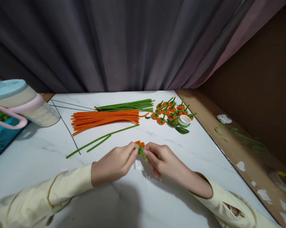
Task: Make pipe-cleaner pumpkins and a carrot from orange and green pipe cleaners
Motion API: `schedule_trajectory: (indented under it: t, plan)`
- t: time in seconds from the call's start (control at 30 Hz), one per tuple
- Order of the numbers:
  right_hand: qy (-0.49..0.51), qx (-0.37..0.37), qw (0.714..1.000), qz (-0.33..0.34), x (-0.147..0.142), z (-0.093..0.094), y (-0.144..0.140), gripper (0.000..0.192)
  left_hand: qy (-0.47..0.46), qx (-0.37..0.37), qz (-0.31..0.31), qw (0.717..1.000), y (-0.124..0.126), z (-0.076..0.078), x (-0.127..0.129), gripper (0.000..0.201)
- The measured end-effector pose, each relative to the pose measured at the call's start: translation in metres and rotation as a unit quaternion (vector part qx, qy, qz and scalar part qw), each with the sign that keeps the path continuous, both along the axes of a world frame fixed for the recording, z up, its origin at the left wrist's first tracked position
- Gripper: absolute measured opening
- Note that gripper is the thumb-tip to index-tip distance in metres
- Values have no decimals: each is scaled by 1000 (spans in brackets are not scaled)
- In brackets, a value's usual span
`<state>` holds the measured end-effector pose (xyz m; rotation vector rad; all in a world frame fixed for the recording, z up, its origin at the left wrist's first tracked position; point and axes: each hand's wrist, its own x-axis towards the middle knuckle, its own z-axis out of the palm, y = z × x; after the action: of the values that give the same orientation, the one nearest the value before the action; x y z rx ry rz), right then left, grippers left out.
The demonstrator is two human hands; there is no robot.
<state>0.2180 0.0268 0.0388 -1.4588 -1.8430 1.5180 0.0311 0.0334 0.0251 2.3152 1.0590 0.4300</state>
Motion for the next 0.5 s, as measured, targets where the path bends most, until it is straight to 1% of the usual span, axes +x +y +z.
schedule_trajectory:
  t: [0.13,0.2,0.27,0.37,0.5]
  plan:
    - [8,42,999,24,0,1,-3,18,-32,-47,21,998,3,6,1,23]
    - [11,62,997,33,0,1,-4,19,-37,-75,18,996,5,7,2,24]
    - [10,83,996,41,0,1,-5,19,-33,-88,0,996,6,8,2,24]
    - [9,112,993,46,1,1,-5,19,-26,-54,-30,998,7,8,1,23]
    - [11,152,987,50,1,2,-6,20,-45,11,-28,999,5,5,1,21]
